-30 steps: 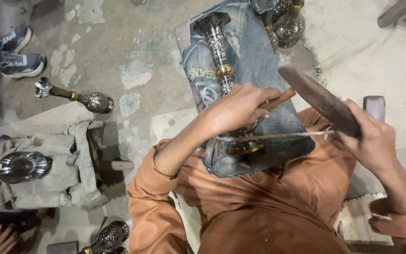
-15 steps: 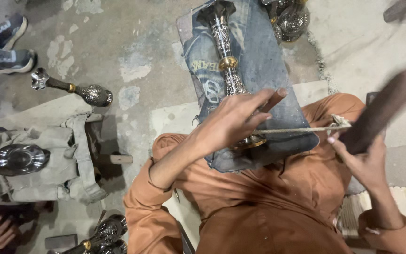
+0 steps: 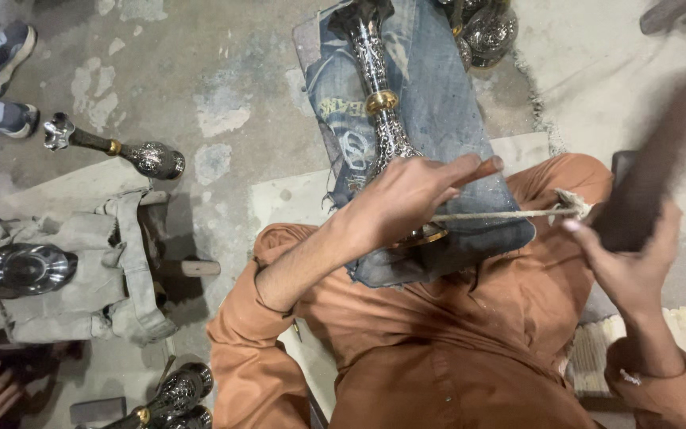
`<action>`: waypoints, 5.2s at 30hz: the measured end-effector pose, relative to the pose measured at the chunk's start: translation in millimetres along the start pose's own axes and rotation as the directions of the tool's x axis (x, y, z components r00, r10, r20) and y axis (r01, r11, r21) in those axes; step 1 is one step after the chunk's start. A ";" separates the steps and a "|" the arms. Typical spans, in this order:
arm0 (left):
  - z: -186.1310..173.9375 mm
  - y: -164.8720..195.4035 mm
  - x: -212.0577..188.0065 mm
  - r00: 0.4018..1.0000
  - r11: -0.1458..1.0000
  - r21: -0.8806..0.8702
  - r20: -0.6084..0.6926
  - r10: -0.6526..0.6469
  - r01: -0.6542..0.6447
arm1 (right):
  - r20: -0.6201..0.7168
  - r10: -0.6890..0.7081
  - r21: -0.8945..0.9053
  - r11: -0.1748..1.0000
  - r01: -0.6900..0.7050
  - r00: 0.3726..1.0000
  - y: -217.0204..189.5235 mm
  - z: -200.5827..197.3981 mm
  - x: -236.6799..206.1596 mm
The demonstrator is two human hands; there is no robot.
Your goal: The person sits on the floor and uses a wooden mallet to repeatedly strike a silver-colored metal vase that is secured with a rope on a cushion. The person rotates the vase to work on different sides and then switches to a second similar vase to continue hammering.
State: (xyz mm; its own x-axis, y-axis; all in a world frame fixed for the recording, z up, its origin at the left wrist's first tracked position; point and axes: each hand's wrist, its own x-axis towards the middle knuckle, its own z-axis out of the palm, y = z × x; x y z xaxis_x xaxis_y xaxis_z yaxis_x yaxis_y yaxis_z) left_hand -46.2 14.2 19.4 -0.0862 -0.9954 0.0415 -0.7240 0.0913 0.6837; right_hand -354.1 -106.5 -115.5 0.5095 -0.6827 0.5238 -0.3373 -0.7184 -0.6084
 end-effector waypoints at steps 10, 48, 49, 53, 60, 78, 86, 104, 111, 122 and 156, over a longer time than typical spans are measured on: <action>0.3 -0.9 -10.1 0.992 0.993 0.054 -0.059 0.108 -0.105 | 0.145 0.160 0.149 0.972 -0.181 0.976 -21.8 -19.0 20.5; -5.0 -4.4 -24.0 0.992 0.998 0.019 -0.108 0.067 -0.066 | 0.179 -0.164 -0.009 0.986 0.169 0.970 -36.8 -34.9 56.5; -5.2 -5.1 -24.7 0.991 0.996 0.038 -0.109 0.080 -0.077 | 0.297 -0.109 -0.123 0.981 0.151 0.949 -39.3 -35.6 58.4; -7.0 -10.6 -28.4 0.981 0.986 0.065 -0.107 0.160 -0.154 | 0.311 -0.079 -0.028 0.995 0.093 0.947 -45.7 -33.2 64.2; -5.2 -15.7 -33.3 0.961 0.981 -0.015 -0.205 0.185 -0.193 | 0.294 0.056 0.053 0.996 -0.075 0.954 -44.5 -33.6 63.5; -9.5 -11.8 -43.7 0.962 0.984 0.034 -0.204 0.181 -0.178 | 0.431 -0.222 -0.005 0.969 0.249 0.874 -43.6 -43.5 79.3; -1.9 -25.0 -47.3 0.955 0.983 0.039 -0.235 0.184 -0.179 | 0.451 -0.131 -0.160 0.961 0.224 0.883 -37.5 -43.9 82.5; 14.1 -38.6 -62.2 0.946 0.999 -0.012 -0.323 0.029 -0.035 | 0.497 -0.371 -0.096 0.875 0.474 0.785 -89.7 -50.1 131.0; 9.9 -37.9 -65.6 0.942 0.998 -0.035 -0.334 0.029 -0.043 | 0.405 -0.400 0.061 0.909 0.412 0.822 -98.9 -52.5 140.8; 17.6 -55.0 -71.0 0.905 0.985 -0.087 -0.412 0.102 -0.150 | 0.597 -0.394 -0.143 0.805 0.576 0.699 -97.4 -47.3 142.7; 52.2 -108.2 -99.8 0.933 0.894 -0.441 -0.349 -0.089 -0.080 | 0.783 -0.393 -0.285 0.463 0.839 0.483 -130.6 -43.9 169.0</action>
State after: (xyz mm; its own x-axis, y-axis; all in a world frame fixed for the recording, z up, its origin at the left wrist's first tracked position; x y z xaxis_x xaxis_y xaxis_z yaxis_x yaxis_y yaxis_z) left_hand 5.0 105.1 -96.8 0.2234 -0.9467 0.2323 -0.3387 0.1481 0.9292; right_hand -258.7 -133.9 78.7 0.9980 0.0571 0.0253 0.0457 -0.9434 0.3285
